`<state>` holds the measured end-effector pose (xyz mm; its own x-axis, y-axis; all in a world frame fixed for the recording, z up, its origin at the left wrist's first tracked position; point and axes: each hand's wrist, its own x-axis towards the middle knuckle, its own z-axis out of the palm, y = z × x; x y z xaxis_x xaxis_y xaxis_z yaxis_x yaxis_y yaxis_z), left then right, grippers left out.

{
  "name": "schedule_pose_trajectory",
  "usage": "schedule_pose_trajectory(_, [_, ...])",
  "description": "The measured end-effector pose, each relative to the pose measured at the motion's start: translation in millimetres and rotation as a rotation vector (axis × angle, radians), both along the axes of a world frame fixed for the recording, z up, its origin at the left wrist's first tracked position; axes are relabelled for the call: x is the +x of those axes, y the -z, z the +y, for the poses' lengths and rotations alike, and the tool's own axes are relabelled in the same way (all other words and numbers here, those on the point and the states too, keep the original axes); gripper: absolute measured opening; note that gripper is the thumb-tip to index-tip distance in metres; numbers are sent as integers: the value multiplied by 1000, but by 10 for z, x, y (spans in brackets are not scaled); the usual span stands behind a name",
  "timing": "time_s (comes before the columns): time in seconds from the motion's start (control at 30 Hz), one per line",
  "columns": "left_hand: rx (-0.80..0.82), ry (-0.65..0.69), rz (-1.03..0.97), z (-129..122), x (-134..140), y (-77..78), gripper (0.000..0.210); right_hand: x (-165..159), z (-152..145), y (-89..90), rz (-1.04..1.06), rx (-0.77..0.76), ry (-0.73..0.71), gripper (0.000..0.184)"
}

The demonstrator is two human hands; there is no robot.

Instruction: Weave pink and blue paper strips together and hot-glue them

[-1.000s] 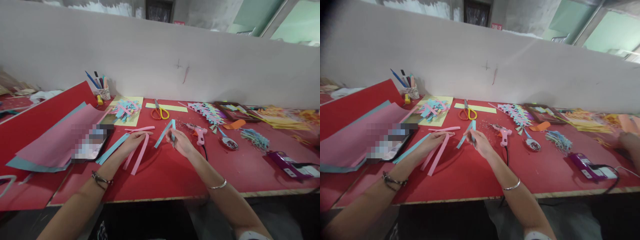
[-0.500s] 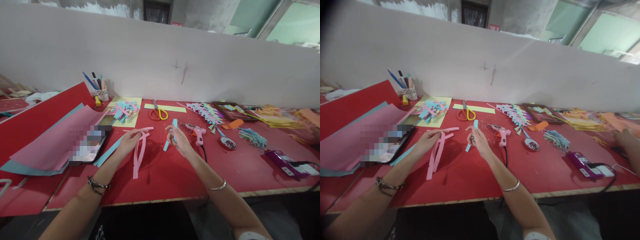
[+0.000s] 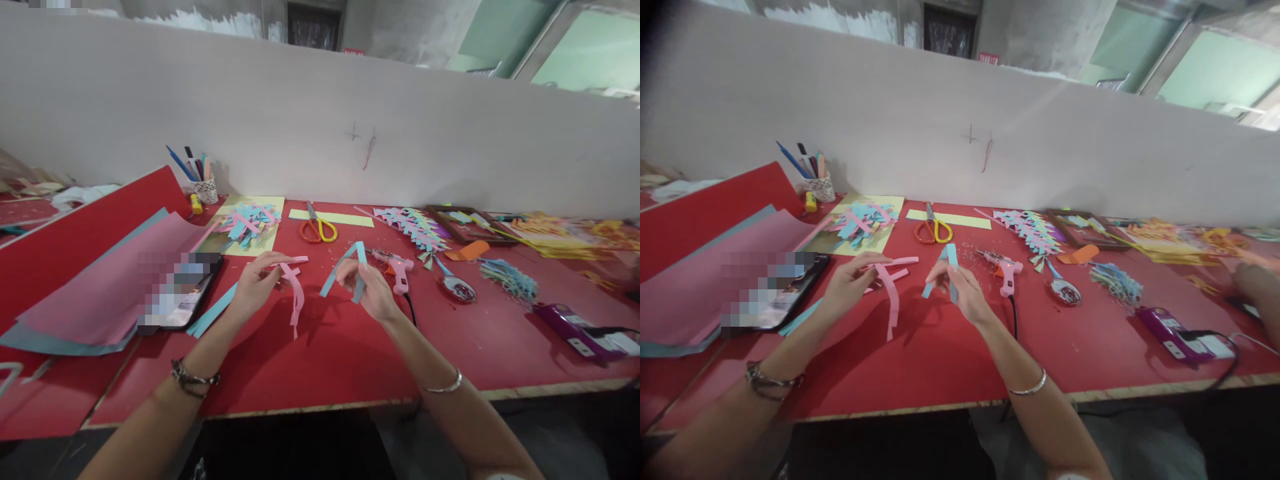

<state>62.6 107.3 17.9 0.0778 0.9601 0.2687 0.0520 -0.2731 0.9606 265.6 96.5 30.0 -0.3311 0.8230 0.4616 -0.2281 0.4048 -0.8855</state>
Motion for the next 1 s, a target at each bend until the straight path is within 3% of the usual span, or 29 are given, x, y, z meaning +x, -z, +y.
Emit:
schedule_pose_trajectory(0.43, [527,109,311,-60,63,126,18,69,-64,-95,141,77,-21,38])
schedule_pose_trajectory(0.73, [429,200,247,-84,152,144,15,13,-163,-177,122,47,14,40])
schedule_pose_trajectory(1.0, [446,184,252,-104,217,153,23,-135,-208,-60,97,18,-206,40])
